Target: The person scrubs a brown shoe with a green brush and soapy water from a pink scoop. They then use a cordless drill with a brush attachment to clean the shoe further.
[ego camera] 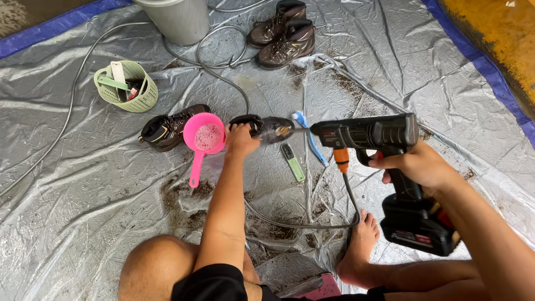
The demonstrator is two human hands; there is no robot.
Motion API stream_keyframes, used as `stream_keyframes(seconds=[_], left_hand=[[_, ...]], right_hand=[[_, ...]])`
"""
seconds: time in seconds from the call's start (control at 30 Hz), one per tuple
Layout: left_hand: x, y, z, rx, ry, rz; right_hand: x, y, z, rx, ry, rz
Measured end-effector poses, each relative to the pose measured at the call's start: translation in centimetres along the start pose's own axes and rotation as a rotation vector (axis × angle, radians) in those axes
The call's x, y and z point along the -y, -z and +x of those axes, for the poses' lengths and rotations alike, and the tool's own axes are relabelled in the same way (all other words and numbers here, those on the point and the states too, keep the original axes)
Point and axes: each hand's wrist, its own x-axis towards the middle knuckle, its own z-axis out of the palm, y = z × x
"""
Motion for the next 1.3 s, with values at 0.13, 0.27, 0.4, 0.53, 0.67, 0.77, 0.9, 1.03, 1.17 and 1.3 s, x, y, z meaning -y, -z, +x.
stream_keyframes(seconds=[0.13,0.27,0.4,0.53,0.67,0.77,0.9,1.03,1.17,1.3], left_hand=[[-1.2,-2.6,1.6,0.035,0.103,-0.077],[-2.3,-2.7,3.0,-0.110,0.177,-0.305],[-3.9,-1.8,2.9,-0.028,0.288,-0.285],[-3.1,-4.7,4.0,-0.118,0.426,-0.284],[-3.8,-4.3,3.2,0.038,0.436,-0.233],[-3.7,-3.3,4.5,-0.023,0.357,-0.378],[-2.1,-5.0,6.9,-0.202,0.165,-0.343],[-2.3,-1.1,5.6,-0.266,-0.005,-0.120],[-1.7,0.2,6.2,-0.377,-0.254,0.080],[-2.2,1.0,6.5,-0.165,-0.280,0.105]], right_hand=[[-1.4,-0.4,0.9,-0.053,-0.023,0.026],[0.4,0.0,-0.2,0.007,-0.007,-0.009],[-0.1,-0.3,-0.4,-0.057,0.044,-0.041],[-0.1,1.2,-0.2,-0.011,-0.037,-0.098],[-1.3,1.9,0.1,-0.061,-0.003,-0.197],[-0.8,3.0,-0.1,-0.078,-0.019,-0.138],[-1.9,3.7,-0.7,-0.083,0.044,-0.174],[-0.9,3.5,-1.4,-0.119,-0.050,-0.168],[-1.2,3.9,-1.5,-0.037,-0.040,-0.110],[-1.1,4.2,-1.6,-0.094,0.014,-0.061]])
